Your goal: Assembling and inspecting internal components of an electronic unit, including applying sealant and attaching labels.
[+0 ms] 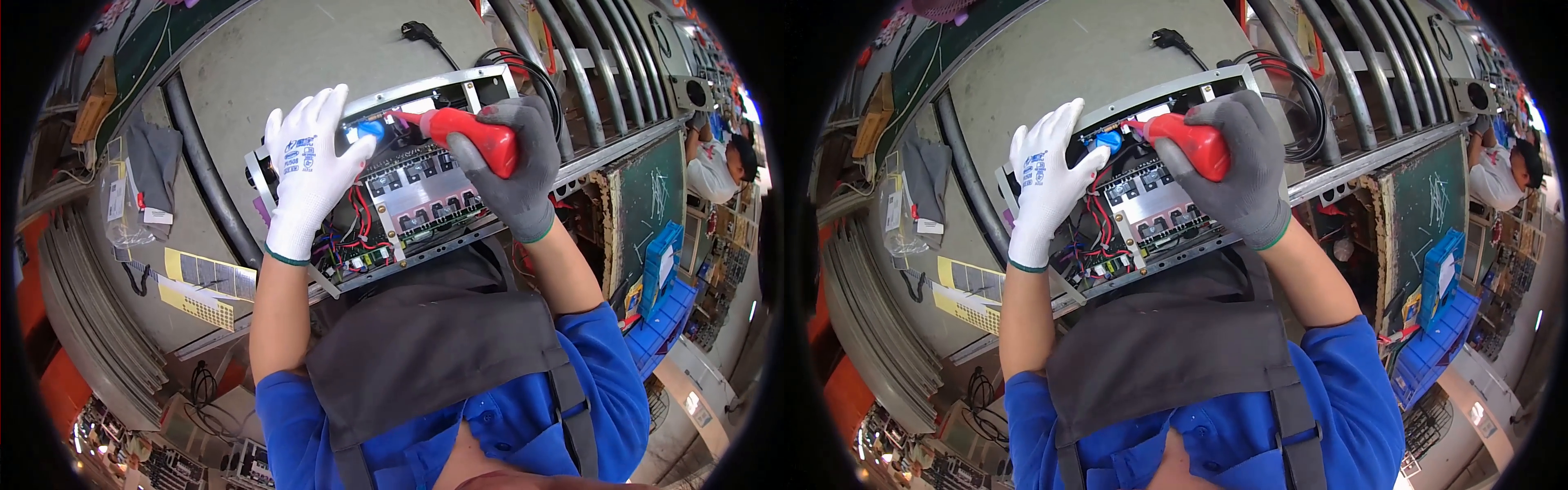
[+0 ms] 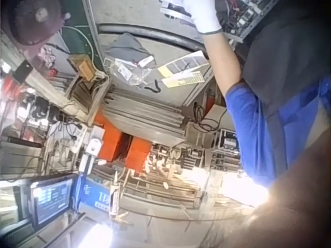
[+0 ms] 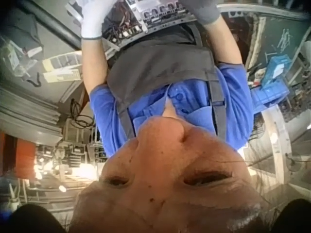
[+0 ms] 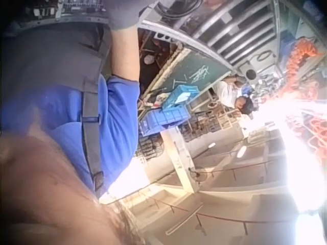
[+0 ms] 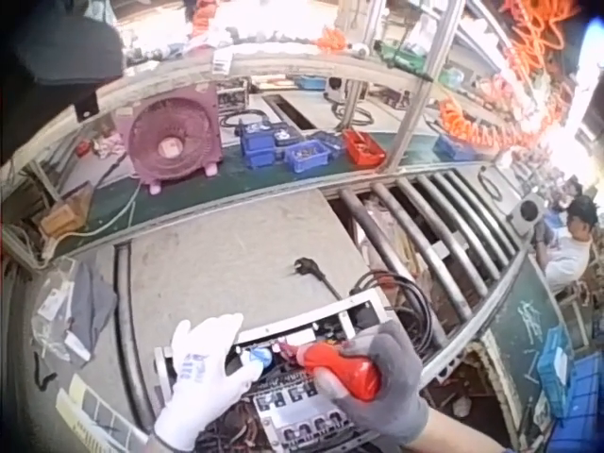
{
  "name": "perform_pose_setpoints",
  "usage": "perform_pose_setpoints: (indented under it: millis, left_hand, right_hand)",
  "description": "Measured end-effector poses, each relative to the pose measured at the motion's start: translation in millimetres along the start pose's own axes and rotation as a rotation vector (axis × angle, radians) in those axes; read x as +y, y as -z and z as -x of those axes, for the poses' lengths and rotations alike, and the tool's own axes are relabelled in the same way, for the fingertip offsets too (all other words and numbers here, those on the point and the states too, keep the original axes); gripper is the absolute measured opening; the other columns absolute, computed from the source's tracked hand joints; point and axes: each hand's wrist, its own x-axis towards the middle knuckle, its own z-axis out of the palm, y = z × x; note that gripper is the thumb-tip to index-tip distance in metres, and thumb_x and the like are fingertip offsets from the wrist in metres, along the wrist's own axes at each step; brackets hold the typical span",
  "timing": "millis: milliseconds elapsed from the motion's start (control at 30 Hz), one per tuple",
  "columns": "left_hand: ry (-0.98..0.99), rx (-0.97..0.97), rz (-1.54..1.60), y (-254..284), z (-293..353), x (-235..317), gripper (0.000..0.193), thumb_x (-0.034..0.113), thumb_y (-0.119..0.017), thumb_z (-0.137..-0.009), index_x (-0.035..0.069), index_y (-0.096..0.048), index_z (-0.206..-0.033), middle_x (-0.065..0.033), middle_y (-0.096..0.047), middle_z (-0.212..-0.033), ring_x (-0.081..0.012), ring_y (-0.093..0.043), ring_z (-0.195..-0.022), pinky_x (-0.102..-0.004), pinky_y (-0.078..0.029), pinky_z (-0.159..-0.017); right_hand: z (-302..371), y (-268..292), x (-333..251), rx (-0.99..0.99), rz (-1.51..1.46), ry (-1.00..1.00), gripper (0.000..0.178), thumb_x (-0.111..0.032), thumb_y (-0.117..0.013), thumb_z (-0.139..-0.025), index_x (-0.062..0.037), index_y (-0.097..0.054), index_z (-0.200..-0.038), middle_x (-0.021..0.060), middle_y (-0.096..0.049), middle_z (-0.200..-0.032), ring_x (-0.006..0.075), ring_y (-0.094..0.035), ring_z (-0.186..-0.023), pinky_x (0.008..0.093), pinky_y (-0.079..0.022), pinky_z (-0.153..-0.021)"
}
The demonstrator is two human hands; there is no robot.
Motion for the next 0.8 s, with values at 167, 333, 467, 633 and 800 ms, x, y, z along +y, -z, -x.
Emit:
perform_pose_setpoints:
  millis: [167, 333, 467, 633, 800]
  left_hand:
    - [-0.097, 0.198, -0.110, 15, 16, -9, 0.065, 0.036, -0.072, -0.077, 0.008, -0.060, -0.135, -0.0161, -0.060, -0.136, -0.0325, -0.051, -0.131, -0.0537, -0.027, -0.114]
    - [-0.012, 0.393, -0.032, 20, 44, -41, 0.066, 0.031, -0.075, -0.075, 0.010, -0.061, -0.135, -0.0163, -0.055, -0.139, -0.0362, -0.047, -0.132, -0.0563, -0.029, -0.111]
    - [-0.007, 0.466, 0.052, 14, 52, -52, 0.062, 0.033, -0.073, -0.078, 0.008, -0.062, -0.134, -0.0170, -0.058, -0.136, -0.0358, -0.050, -0.129, -0.0559, -0.032, -0.110]
    - [-0.020, 0.499, 0.087, 9, 56, -57, 0.059, 0.036, -0.071, -0.079, 0.008, -0.065, -0.130, -0.0178, -0.061, -0.133, -0.0362, -0.053, -0.127, -0.0575, -0.032, -0.110]
    - [0.001, 0.511, 0.138, 3, 61, -58, 0.058, 0.038, -0.069, -0.082, 0.009, -0.064, -0.131, -0.0181, -0.060, -0.136, -0.0363, -0.051, -0.130, -0.0582, -0.029, -0.112]
  right_hand:
    - [-5, -6, -11, -0.061, 0.114, 0.034, 0.036, -0.009, -0.088, -0.071, -0.0051, -0.061, -0.095, 0.0101, -0.064, -0.089, 0.0268, -0.061, -0.079, 0.0369, -0.050, -0.066]
    - [-12, -18, -32, -0.146, 0.156, 0.074, 0.035, -0.008, -0.088, -0.070, -0.0053, -0.062, -0.094, 0.0091, -0.065, -0.089, 0.0262, -0.061, -0.079, 0.0368, -0.050, -0.066]
    - [-18, -30, -55, -0.236, 0.338, 0.205, 0.034, -0.010, -0.088, -0.069, -0.0075, -0.063, -0.093, 0.0085, -0.065, -0.089, 0.0276, -0.061, -0.079, 0.0388, -0.050, -0.071]
    - [-22, -48, -76, -0.359, 0.449, 0.354, 0.034, -0.012, -0.087, -0.069, -0.0097, -0.064, -0.093, 0.0077, -0.062, -0.087, 0.0284, -0.059, -0.081, 0.0400, -0.047, -0.072]
    - [-29, -63, -90, -0.455, 0.515, 0.446, 0.030, -0.014, -0.085, -0.070, -0.0109, -0.065, -0.093, 0.0075, -0.058, -0.087, 0.0291, -0.059, -0.080, 0.0403, -0.046, -0.071]
